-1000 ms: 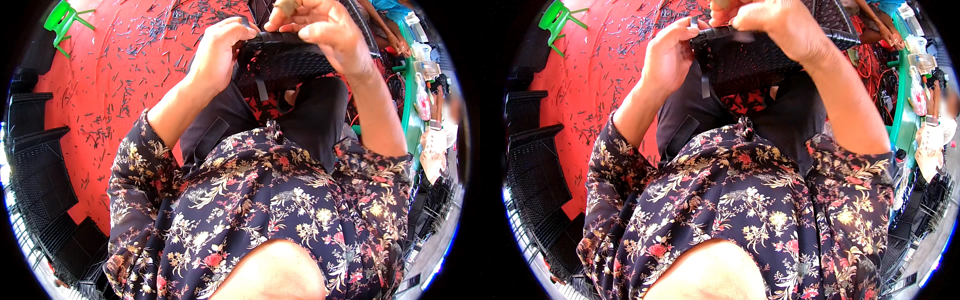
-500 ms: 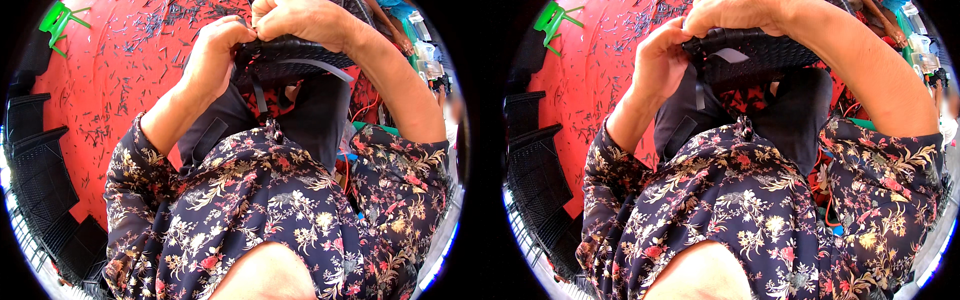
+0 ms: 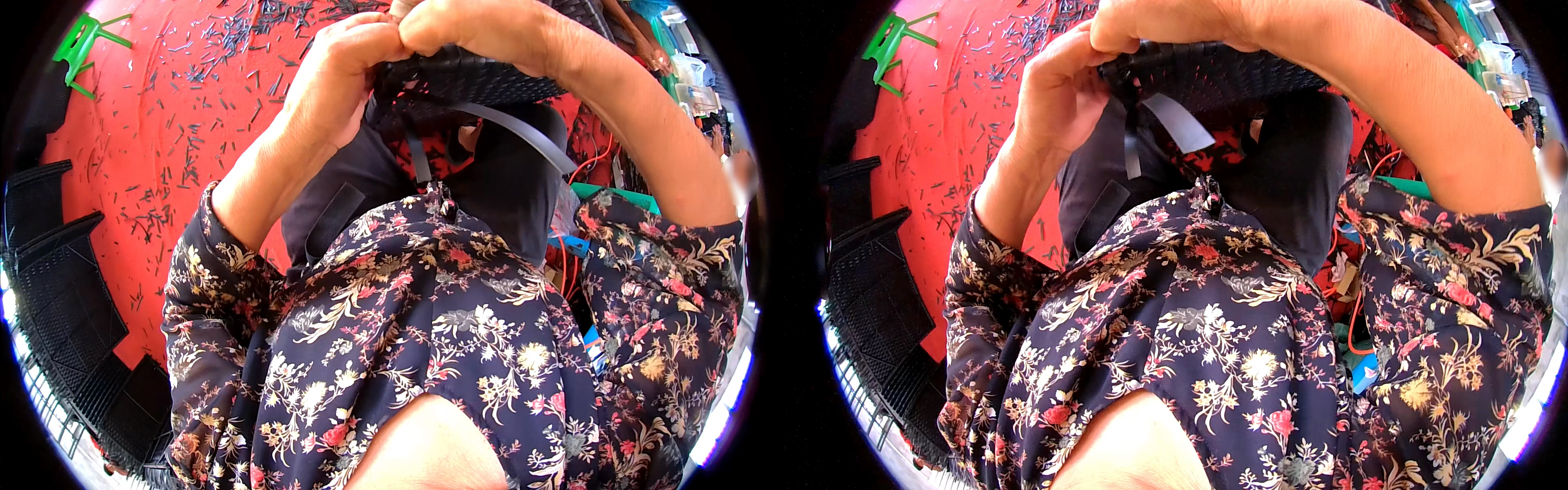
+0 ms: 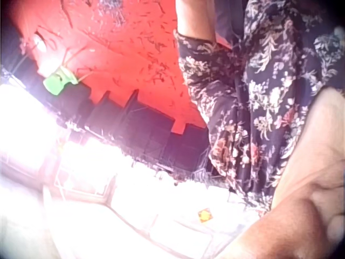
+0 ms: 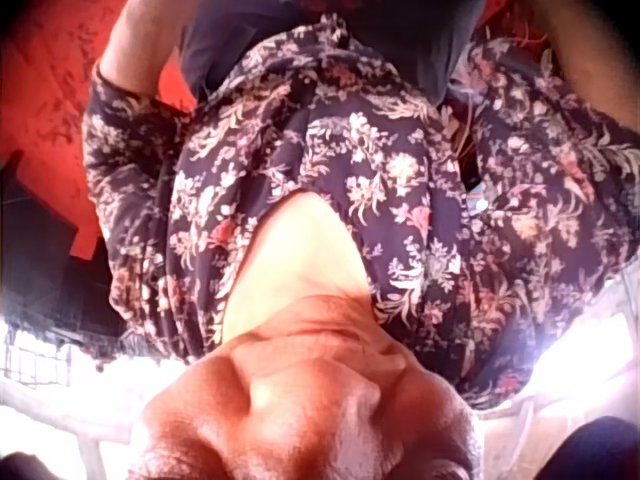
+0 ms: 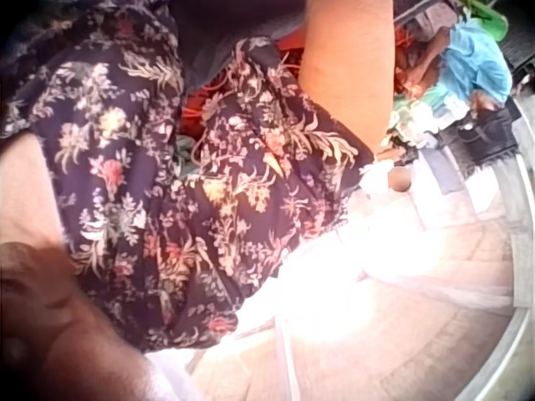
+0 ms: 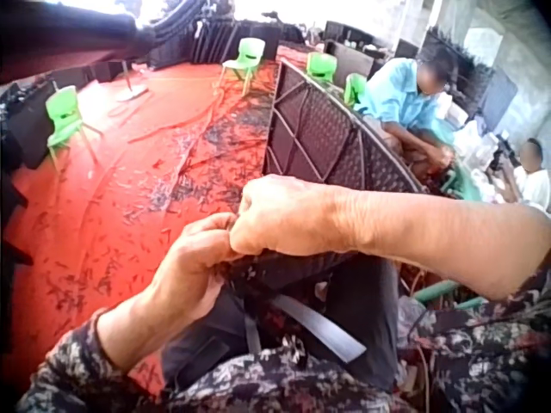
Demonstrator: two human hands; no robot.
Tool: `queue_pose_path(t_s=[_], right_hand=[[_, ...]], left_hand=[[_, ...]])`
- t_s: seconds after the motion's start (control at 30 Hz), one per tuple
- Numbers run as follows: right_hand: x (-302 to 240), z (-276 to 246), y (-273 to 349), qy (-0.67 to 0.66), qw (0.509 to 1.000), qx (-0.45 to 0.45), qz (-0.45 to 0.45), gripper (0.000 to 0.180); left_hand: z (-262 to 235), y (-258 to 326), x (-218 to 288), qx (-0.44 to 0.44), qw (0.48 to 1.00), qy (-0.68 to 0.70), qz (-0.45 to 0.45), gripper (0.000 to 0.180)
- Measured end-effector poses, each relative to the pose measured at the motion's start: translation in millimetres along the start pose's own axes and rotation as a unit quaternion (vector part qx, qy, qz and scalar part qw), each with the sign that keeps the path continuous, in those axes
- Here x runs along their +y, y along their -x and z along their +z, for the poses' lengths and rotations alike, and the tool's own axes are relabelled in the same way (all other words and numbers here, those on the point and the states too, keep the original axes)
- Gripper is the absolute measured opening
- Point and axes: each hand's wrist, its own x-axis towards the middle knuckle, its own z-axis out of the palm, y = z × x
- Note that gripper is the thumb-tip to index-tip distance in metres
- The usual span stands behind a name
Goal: The person weaves black plastic strips into a furniture frame, trimming strips with a knife, tapping them with a hammer, and pulling them tight with pliers.
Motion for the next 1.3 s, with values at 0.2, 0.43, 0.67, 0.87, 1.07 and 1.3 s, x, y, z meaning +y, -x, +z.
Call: queue_pose_path(t_s=[0.2, 0.43, 0.67, 0.87, 1.07, 1.3], right_hand=[[23, -5, -7, -0.002, 0.998, -0.047, -0.035, 0.026], [54, 12, 30, -0.176, 0.949, 0.196, -0.174, 0.038], [42, 41, 69, 0.075, 0.887, 0.283, -0.356, 0.034], [43, 26, 58, 0.103, 0.901, 0.26, -0.331, 0.031], [25, 8, 35, -0.085, 0.979, 0.135, -0.127, 0.024], [30, -5, 23, -0.127, 0.985, -0.011, -0.118, 0.023]], left_hand=[[12, -3, -11, 0.04, 0.998, -0.036, 0.039, 0.009], [5, 0, -7, 0.028, 0.999, 0.018, 0.008, 0.011], [9, 2, -3, 0.047, 0.998, 0.032, 0.014, 0.009], [8, 3, 0, 0.065, 0.997, -0.045, 0.025, 0.011], [11, 6, 7, 0.075, 0.995, -0.061, 0.021, 0.014], [11, 4, 10, 0.056, 0.997, -0.056, 0.012, 0.015]])
